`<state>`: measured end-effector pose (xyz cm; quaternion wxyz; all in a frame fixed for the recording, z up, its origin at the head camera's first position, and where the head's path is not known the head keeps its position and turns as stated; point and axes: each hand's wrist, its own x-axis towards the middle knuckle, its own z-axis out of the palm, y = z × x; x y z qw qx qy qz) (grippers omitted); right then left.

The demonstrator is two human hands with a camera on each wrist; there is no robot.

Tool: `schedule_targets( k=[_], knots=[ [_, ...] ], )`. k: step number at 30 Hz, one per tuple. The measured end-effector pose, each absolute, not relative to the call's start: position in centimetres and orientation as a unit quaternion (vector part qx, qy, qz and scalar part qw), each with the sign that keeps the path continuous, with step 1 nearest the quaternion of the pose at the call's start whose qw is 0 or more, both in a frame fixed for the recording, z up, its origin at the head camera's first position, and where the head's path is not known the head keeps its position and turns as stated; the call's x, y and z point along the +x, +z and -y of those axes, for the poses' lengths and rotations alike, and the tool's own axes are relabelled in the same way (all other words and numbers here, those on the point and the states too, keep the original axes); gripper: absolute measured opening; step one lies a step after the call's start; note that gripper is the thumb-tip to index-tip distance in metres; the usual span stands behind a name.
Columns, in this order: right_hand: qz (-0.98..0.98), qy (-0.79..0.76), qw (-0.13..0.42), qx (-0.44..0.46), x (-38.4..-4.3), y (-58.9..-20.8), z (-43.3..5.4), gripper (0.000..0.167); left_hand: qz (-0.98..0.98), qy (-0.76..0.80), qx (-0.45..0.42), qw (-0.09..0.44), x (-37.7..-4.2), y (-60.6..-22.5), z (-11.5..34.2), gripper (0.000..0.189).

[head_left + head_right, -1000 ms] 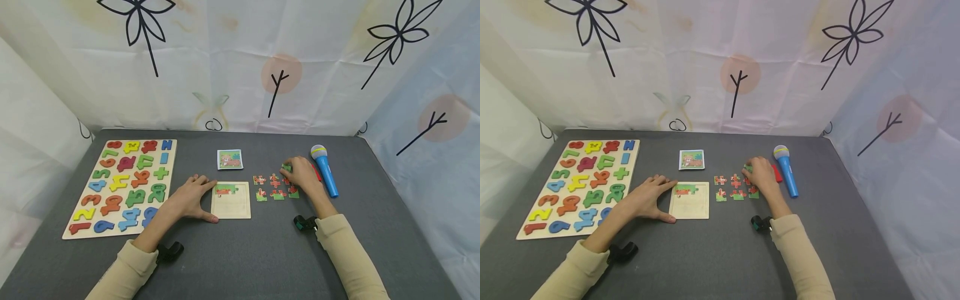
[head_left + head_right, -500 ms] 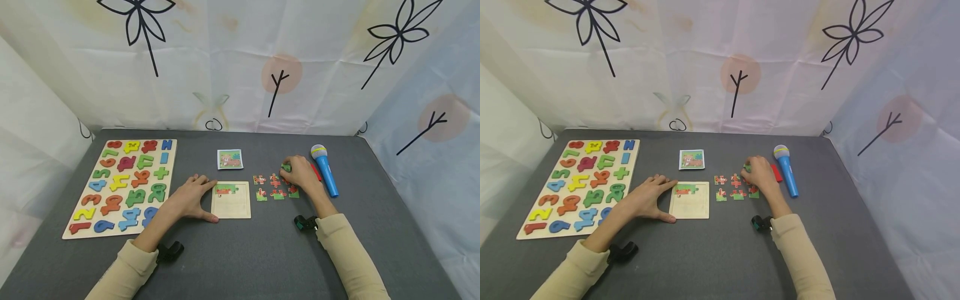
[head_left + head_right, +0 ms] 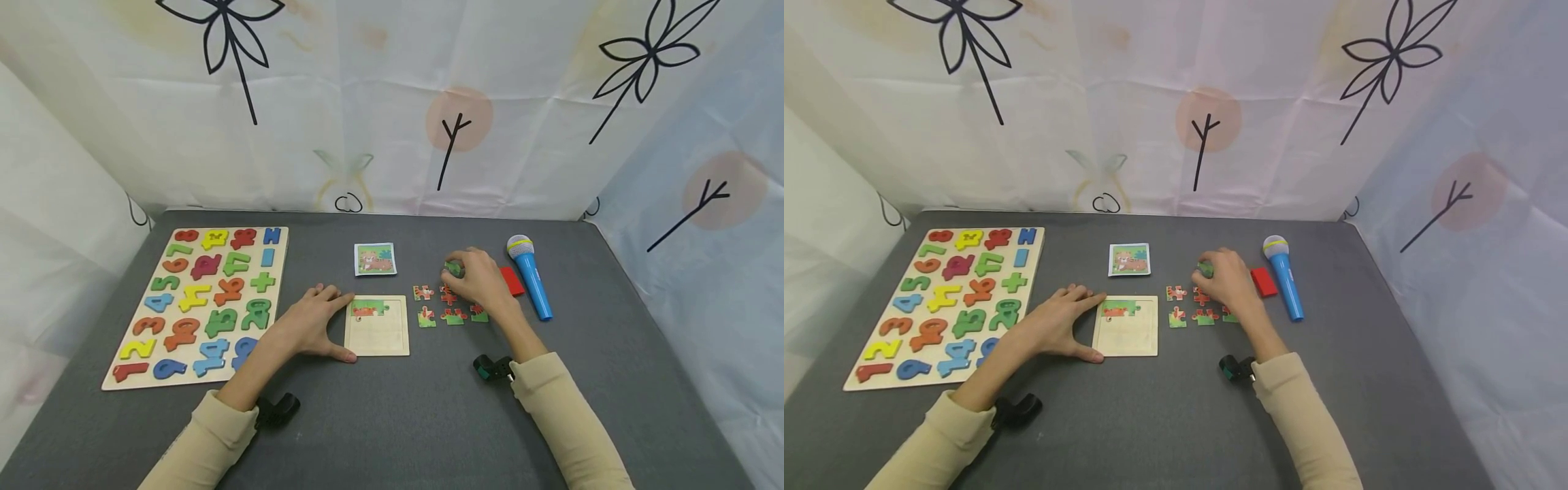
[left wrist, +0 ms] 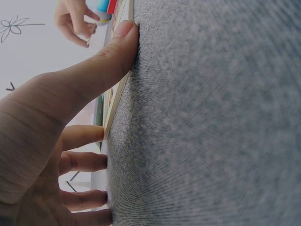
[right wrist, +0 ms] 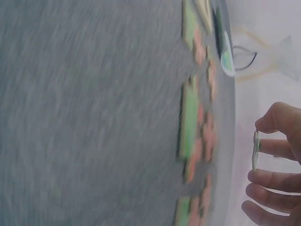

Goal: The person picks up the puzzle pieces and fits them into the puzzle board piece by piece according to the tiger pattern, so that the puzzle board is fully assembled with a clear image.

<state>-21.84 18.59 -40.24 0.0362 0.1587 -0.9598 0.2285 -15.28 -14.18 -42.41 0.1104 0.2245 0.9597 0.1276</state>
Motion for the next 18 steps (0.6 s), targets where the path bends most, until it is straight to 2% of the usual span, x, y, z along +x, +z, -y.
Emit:
schedule_targets(
  k=[18],
  knots=[
    [0.948, 0.199, 0.023, 0.249, -18.8, -39.5, -12.7, 0.029, -0.960, 0.125, 0.228, 0.104, -15.3, -42.5, 14.3, 0.114]
  ],
)
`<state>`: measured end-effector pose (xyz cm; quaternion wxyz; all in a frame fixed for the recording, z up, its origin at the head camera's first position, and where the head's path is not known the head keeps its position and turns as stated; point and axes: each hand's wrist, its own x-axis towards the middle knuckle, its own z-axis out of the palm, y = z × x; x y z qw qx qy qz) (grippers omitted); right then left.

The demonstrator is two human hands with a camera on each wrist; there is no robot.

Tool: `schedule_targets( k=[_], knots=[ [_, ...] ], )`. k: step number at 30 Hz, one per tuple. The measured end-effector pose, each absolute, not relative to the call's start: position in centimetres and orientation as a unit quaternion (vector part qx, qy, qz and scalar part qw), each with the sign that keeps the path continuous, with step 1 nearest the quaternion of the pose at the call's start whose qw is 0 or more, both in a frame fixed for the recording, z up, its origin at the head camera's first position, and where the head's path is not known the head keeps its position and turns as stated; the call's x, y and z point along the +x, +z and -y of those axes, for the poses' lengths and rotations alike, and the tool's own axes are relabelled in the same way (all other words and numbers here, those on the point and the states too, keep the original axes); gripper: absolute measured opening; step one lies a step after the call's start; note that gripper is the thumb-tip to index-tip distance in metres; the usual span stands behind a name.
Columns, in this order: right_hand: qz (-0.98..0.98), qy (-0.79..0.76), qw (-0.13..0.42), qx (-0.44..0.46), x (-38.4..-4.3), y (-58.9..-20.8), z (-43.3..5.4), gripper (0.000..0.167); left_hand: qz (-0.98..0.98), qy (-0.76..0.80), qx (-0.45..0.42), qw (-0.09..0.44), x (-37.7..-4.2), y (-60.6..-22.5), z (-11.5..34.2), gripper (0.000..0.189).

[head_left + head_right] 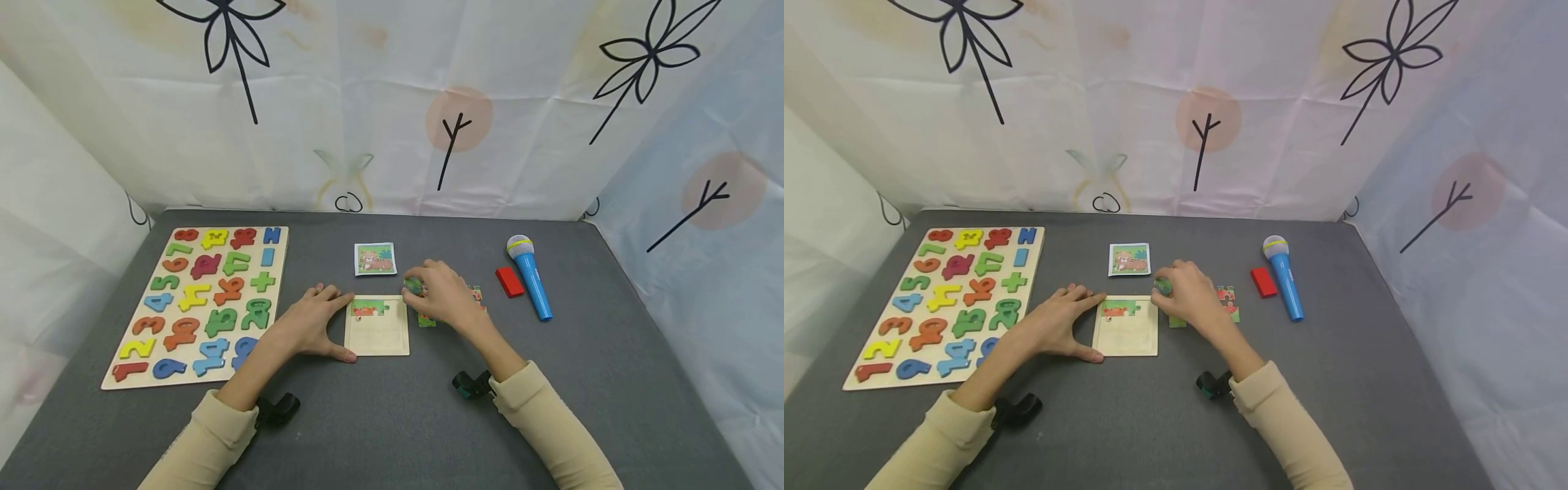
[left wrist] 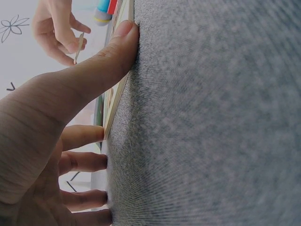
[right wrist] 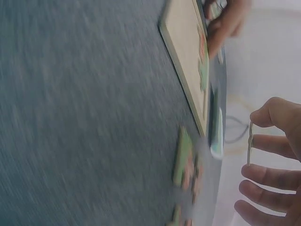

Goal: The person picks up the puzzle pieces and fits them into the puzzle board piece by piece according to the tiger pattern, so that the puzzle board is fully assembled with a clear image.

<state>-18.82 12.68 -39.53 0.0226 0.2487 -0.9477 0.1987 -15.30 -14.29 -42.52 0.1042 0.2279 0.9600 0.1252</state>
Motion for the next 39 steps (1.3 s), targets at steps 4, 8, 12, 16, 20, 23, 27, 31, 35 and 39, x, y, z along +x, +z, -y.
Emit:
schedule_targets(
  k=[4, 8, 12, 16, 20, 23, 27, 31, 35, 39],
  knots=[
    [0.945, 0.183, 0.015, 0.272, -18.2, -39.8, -11.5, 0.025, -0.960, 0.126, 0.231, 0.099, -15.3, -42.6, 14.3, 0.115],
    [0.944, 0.171, 0.000, 0.281, -17.8, -40.3, -10.5, 0.025, -0.959, 0.128, 0.233, 0.096, -15.3, -42.7, 14.4, 0.115],
    [0.948, 0.149, -0.022, 0.279, -17.7, -40.9, -9.8, 0.027, -0.959, 0.127, 0.233, 0.097, -15.3, -42.7, 14.4, 0.116],
    [0.952, 0.128, -0.036, 0.276, -17.7, -41.5, -9.5, 0.028, -0.959, 0.127, 0.233, 0.098, -15.2, -42.7, 14.4, 0.116],
    [0.954, 0.120, -0.032, 0.274, -17.7, -41.8, -9.4, 0.028, -0.959, 0.128, 0.234, 0.096, -15.3, -42.7, 14.5, 0.116],
    [0.955, 0.118, -0.031, 0.272, -17.6, -41.7, -9.4, 0.029, -0.959, 0.129, 0.236, 0.095, -15.3, -42.8, 14.5, 0.116],
    [0.955, 0.116, -0.033, 0.270, -17.5, -41.6, -9.4, 0.031, -0.958, 0.130, 0.238, 0.094, -15.4, -42.8, 14.5, 0.115],
    [0.956, 0.112, -0.037, 0.269, -17.4, -41.4, -9.4, 0.030, -0.958, 0.131, 0.238, 0.092, -15.3, -42.8, 14.5, 0.115],
    [0.956, 0.113, -0.044, 0.266, -17.4, -41.4, -9.4, 0.028, -0.958, 0.131, 0.235, 0.095, -15.3, -42.7, 14.5, 0.115],
    [0.957, 0.119, -0.054, 0.258, -17.4, -41.3, -9.3, 0.028, -0.959, 0.130, 0.233, 0.098, -15.2, -42.6, 14.5, 0.115]
  ],
)
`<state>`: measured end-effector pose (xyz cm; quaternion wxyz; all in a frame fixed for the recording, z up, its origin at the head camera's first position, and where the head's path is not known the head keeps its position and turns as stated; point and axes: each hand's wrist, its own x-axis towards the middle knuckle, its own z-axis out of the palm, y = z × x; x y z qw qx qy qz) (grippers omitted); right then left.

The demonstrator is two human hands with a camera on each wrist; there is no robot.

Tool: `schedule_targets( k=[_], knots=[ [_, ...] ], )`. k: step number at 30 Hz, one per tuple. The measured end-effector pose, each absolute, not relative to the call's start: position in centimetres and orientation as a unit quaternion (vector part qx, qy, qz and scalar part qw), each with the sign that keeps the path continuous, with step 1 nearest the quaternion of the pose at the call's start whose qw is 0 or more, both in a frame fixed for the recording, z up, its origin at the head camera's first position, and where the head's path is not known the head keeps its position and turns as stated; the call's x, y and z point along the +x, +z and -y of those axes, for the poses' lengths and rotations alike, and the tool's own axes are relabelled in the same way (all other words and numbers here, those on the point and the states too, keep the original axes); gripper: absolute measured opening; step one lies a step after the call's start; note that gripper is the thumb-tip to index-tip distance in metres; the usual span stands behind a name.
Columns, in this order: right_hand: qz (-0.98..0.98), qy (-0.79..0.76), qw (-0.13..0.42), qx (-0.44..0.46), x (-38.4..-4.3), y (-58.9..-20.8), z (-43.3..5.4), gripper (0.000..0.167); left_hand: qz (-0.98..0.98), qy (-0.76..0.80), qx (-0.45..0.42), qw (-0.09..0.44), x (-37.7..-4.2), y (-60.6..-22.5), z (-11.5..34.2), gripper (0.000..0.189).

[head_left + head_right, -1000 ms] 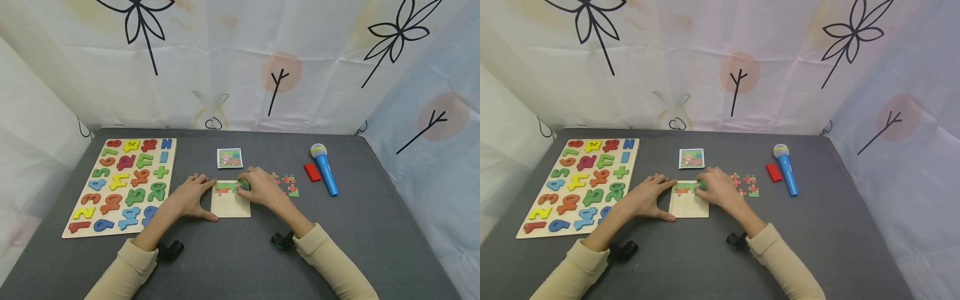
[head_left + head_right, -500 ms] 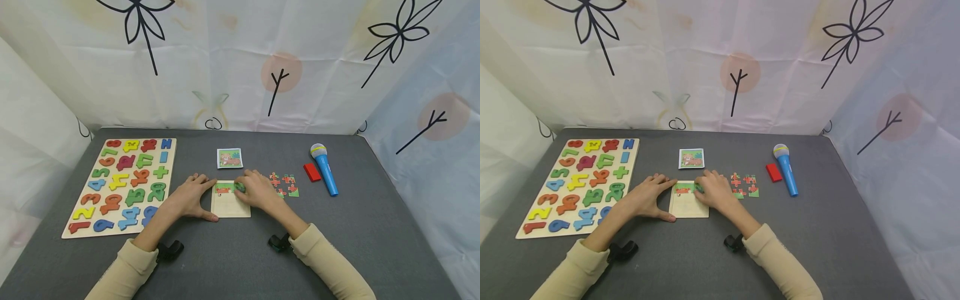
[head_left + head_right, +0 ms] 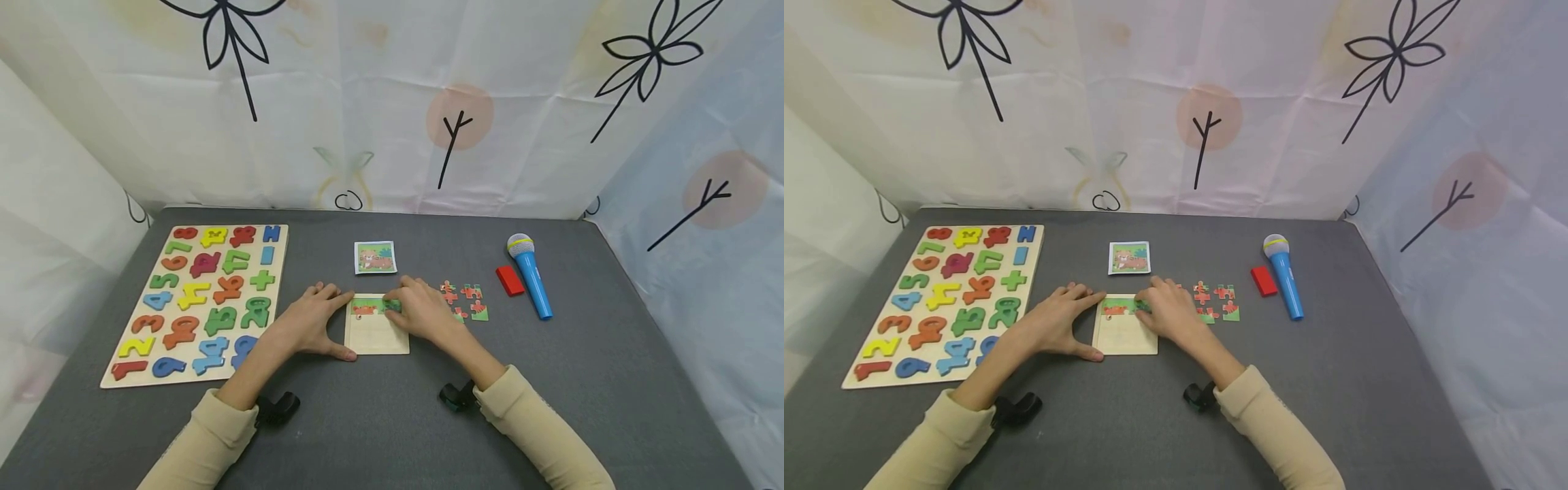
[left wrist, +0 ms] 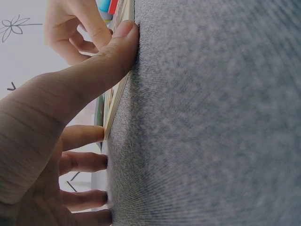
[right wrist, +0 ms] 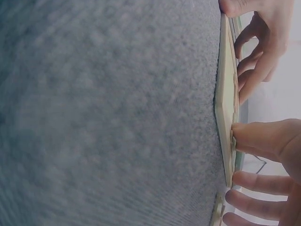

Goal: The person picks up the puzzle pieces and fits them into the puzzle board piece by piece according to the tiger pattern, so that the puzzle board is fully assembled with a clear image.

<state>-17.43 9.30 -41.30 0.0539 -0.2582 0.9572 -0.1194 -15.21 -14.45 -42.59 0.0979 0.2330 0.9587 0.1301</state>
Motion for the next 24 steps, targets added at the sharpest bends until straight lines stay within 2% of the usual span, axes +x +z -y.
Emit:
schedule_targets(
  k=[17, 24],
  knots=[
    [-0.956, -0.145, 0.053, -0.248, -17.47, -41.17, -9.23, 0.025, -0.959, 0.128, 0.232, 0.103, -15.26, -42.36, 14.32, 0.115],
    [-0.954, -0.168, 0.021, -0.248, -17.66, -41.14, -9.88, 0.028, -0.959, 0.125, 0.231, 0.104, -15.31, -42.38, 14.33, 0.114]
  ],
)
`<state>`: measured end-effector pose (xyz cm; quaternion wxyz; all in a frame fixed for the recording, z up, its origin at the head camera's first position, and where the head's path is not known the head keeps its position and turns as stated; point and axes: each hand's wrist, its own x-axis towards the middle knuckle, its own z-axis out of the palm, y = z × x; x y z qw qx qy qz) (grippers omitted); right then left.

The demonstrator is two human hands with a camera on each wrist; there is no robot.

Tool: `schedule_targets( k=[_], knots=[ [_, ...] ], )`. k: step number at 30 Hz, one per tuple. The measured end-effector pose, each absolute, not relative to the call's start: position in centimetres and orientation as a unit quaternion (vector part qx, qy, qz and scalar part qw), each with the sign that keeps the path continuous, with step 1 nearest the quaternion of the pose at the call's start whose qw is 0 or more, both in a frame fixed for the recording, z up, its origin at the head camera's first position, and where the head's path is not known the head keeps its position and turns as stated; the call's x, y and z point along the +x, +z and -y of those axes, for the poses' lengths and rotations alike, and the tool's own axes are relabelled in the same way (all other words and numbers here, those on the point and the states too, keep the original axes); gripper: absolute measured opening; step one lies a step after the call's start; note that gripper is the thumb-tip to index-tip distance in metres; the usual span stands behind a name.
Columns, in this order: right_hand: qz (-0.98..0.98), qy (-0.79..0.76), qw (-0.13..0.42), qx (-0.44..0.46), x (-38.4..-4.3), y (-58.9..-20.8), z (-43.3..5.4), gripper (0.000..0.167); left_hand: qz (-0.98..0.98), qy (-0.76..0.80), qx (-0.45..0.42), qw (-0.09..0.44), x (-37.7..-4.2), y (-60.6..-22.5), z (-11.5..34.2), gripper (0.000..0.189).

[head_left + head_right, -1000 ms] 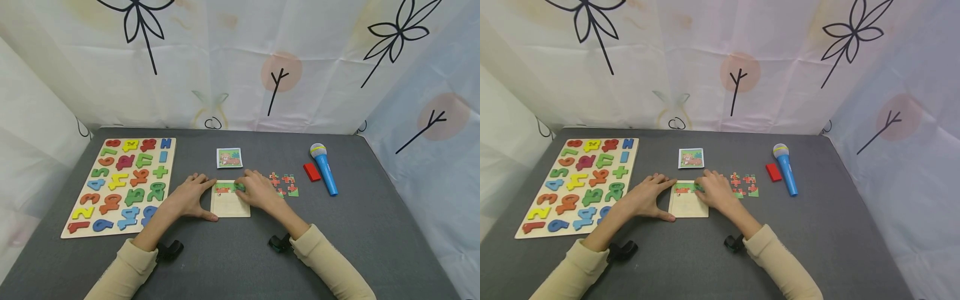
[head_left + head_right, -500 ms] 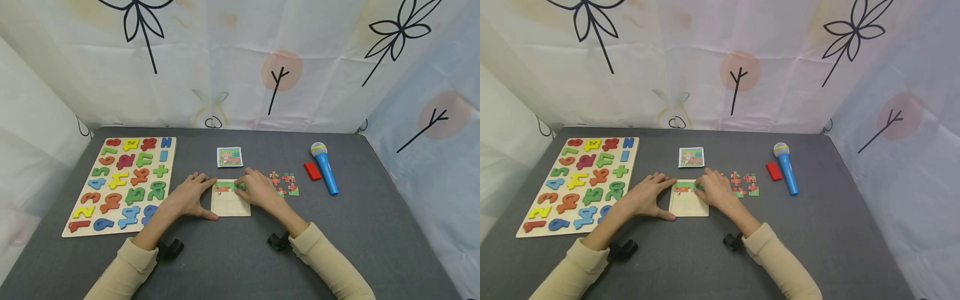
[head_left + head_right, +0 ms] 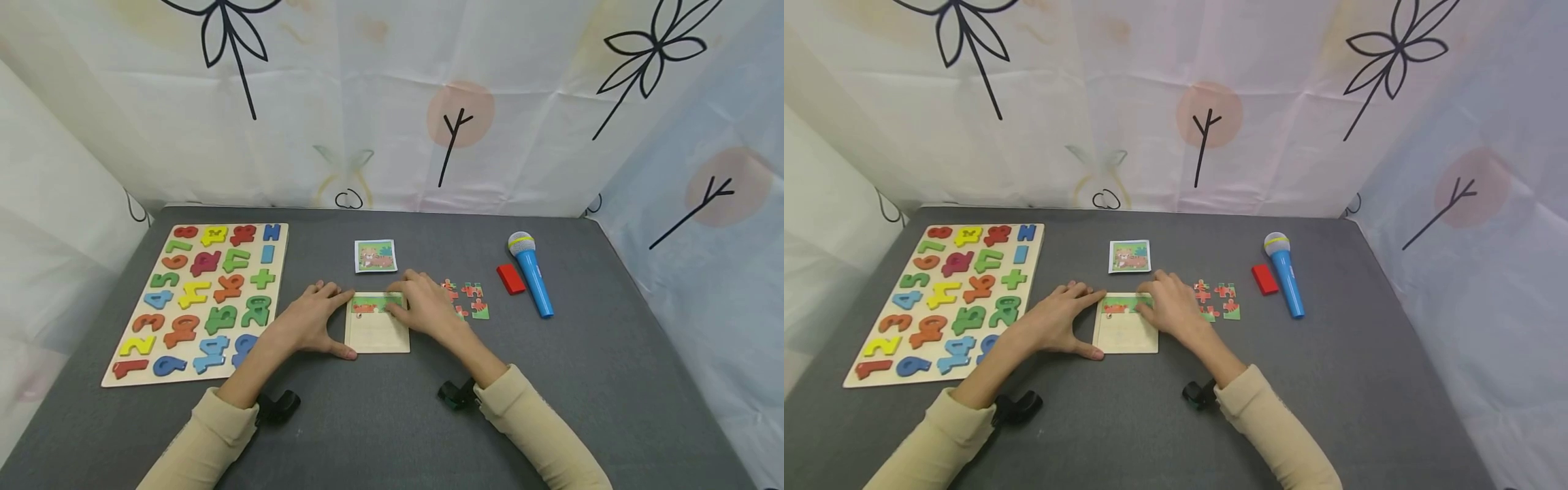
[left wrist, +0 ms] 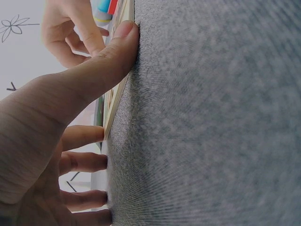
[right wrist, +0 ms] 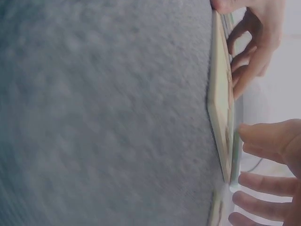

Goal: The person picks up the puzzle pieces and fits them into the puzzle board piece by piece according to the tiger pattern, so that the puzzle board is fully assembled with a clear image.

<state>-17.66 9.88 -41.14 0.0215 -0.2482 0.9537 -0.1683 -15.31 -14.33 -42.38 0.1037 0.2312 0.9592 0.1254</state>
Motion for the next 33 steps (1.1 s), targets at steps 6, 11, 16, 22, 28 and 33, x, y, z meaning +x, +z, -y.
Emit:
schedule_targets(
  k=[6, 11, 16, 22, 28, 33],
  knots=[
    [-0.958, -0.169, 0.001, -0.232, -18.0, -40.7, -11.2, 0.031, -0.960, 0.126, 0.227, 0.104, -15.2, -42.3, 14.3, 0.115],
    [-0.962, -0.164, -0.004, -0.217, -18.3, -40.7, -12.1, 0.032, -0.960, 0.126, 0.225, 0.105, -15.3, -42.4, 14.3, 0.115],
    [-0.966, -0.164, -0.004, -0.199, -18.5, -41.2, -12.9, 0.031, -0.960, 0.127, 0.225, 0.105, -15.2, -42.4, 14.3, 0.115],
    [-0.973, -0.153, 0.017, -0.174, -18.7, -41.4, -13.5, 0.032, -0.960, 0.127, 0.225, 0.108, -15.3, -42.4, 14.3, 0.115],
    [-0.973, -0.159, 0.028, -0.167, -18.9, -41.5, -13.5, 0.030, -0.959, 0.130, 0.229, 0.104, -15.2, -42.5, 14.4, 0.115],
    [-0.971, -0.164, 0.025, -0.170, -18.9, -41.6, -13.5, 0.029, -0.958, 0.133, 0.231, 0.102, -15.2, -42.6, 14.4, 0.115]
  ],
)
